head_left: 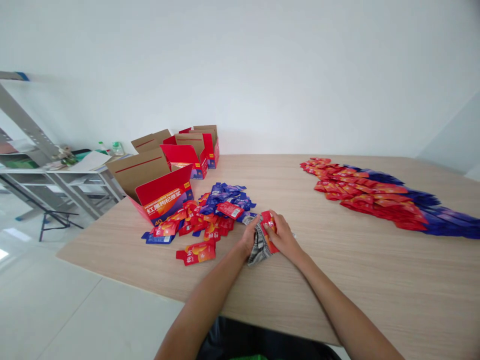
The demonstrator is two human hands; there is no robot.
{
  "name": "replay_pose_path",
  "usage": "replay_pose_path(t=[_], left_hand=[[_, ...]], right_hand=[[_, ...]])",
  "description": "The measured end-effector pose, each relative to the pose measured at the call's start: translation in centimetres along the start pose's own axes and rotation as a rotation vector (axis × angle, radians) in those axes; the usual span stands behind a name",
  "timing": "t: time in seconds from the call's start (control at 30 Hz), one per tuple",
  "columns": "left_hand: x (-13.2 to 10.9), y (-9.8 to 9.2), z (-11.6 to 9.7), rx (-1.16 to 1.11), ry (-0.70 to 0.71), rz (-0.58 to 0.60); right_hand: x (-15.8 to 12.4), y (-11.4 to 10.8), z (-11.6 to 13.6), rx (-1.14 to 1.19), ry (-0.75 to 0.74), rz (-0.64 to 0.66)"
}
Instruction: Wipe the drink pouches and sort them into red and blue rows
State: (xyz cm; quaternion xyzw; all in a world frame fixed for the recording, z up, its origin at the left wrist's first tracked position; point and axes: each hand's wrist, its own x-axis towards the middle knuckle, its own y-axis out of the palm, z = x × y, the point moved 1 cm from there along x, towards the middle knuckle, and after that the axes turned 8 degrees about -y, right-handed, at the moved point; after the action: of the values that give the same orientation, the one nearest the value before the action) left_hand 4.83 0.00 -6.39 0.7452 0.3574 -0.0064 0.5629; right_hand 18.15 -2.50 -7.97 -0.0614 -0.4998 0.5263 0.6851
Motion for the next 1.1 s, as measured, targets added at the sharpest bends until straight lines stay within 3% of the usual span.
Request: replay_pose_path(t=[0.37, 0.6, 0.9, 1.1], left_hand=[[0.3, -0.4, -0.5, 0.078, 0.024, 0.053], [-0.2, -0.5, -0.1, 0.173, 0.078, 0.055], [-0.5, 0.2, -1.3, -0.044, 0.223, -0.017], [-1.1, 0.2, -2.0, -0.071, 0.207, -0.030]], right_hand=[[0.6, 0.1, 0.9, -0.121, 0.005, -0.112], [1.0, -0.6, 1.2, -0.037, -0.019, -0.191], [0.7, 0.2, 3.1, -0.271, -0.188, -0.034], [0.2, 0.7, 3.0, -0.283, -0.219, -0.009]])
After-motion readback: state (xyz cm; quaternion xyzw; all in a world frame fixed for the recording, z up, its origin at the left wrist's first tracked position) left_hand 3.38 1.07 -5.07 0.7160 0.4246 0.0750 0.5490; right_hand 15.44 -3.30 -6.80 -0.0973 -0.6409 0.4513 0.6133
